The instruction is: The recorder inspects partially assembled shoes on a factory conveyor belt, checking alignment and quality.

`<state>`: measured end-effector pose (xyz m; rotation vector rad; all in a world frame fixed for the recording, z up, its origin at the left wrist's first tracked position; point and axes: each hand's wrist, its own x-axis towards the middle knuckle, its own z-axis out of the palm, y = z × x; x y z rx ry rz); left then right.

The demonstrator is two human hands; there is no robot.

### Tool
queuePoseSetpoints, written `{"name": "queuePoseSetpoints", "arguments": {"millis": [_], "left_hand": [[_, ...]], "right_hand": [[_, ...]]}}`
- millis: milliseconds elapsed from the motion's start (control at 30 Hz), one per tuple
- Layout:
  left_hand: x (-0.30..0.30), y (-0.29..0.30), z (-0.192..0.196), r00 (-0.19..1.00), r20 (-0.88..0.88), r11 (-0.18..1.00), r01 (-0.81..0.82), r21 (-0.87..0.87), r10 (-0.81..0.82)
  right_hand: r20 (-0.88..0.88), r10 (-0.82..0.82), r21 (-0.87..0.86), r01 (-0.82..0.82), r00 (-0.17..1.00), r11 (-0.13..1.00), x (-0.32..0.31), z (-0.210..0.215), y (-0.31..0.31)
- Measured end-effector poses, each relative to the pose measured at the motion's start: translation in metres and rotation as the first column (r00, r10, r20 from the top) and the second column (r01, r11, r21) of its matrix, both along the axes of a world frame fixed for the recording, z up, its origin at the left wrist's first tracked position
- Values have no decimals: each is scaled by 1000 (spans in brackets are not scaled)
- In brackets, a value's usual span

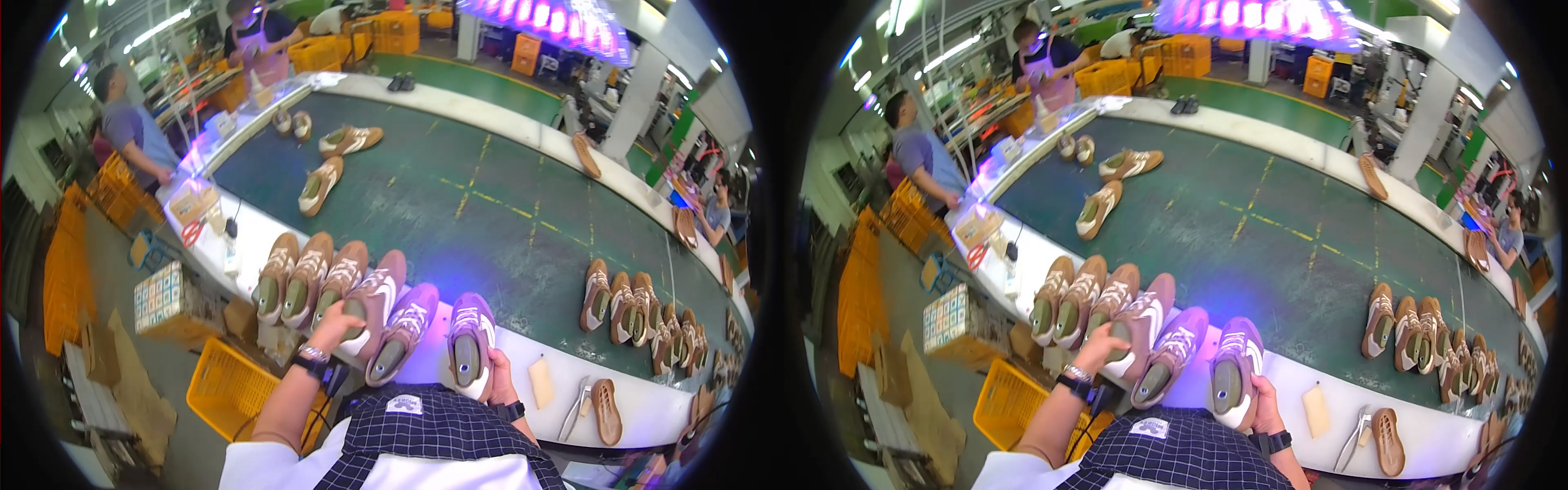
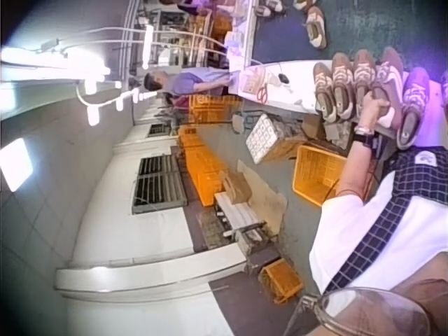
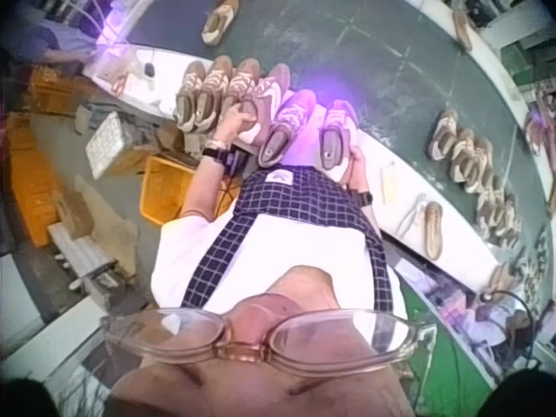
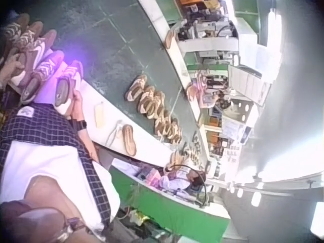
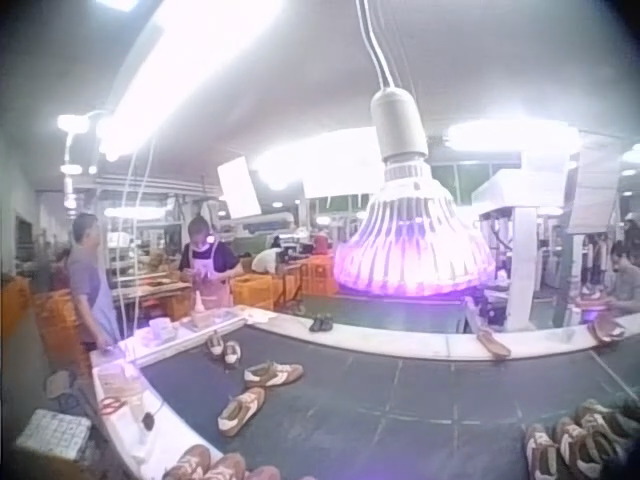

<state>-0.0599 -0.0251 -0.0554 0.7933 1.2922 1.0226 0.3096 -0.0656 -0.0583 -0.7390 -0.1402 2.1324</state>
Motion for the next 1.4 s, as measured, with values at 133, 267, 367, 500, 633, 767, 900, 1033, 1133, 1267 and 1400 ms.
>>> {"name": "queuePoseSetpoints", "arguments": {"millis": [133,267,367,500,633,767,900,1033,1133,1267,1400], "left_hand": [[13,-27,45,920,391,996,-39,78,6],[41,-29,66,777,623,984,-34,176,-84],[62,-28,74,776,619,977,-15,213,-123],[77,-23,92,803,579,986,65,152,-142],[83,-14,100,817,541,979,140,147,-198],[88,-6,106,807,521,960,206,191,-277],[94,4,106,856,373,924,268,274,-359],[106,11,123,838,350,896,319,310,-419],[110,10,121,856,304,886,309,346,-417],[115,0,126,868,417,961,211,179,-269],[103,-5,103,822,523,974,182,133,-225]], "right_hand": [[-32,-42,92,45,999,995,7,10,7],[-154,42,264,0,987,965,-1,36,23],[-225,101,326,-22,969,945,-3,33,33],[-259,124,329,-33,958,944,-1,26,36],[-270,119,361,-15,955,933,0,44,31],[-290,89,334,14,953,942,0,48,26],[-378,60,369,91,924,925,3,39,26],[-260,-56,380,156,964,912,2,57,24],[-182,-85,338,143,980,930,-4,81,22],[-229,-94,299,162,969,940,2,51,16],[-380,76,294,42,922,955,-8,83,18]]}}
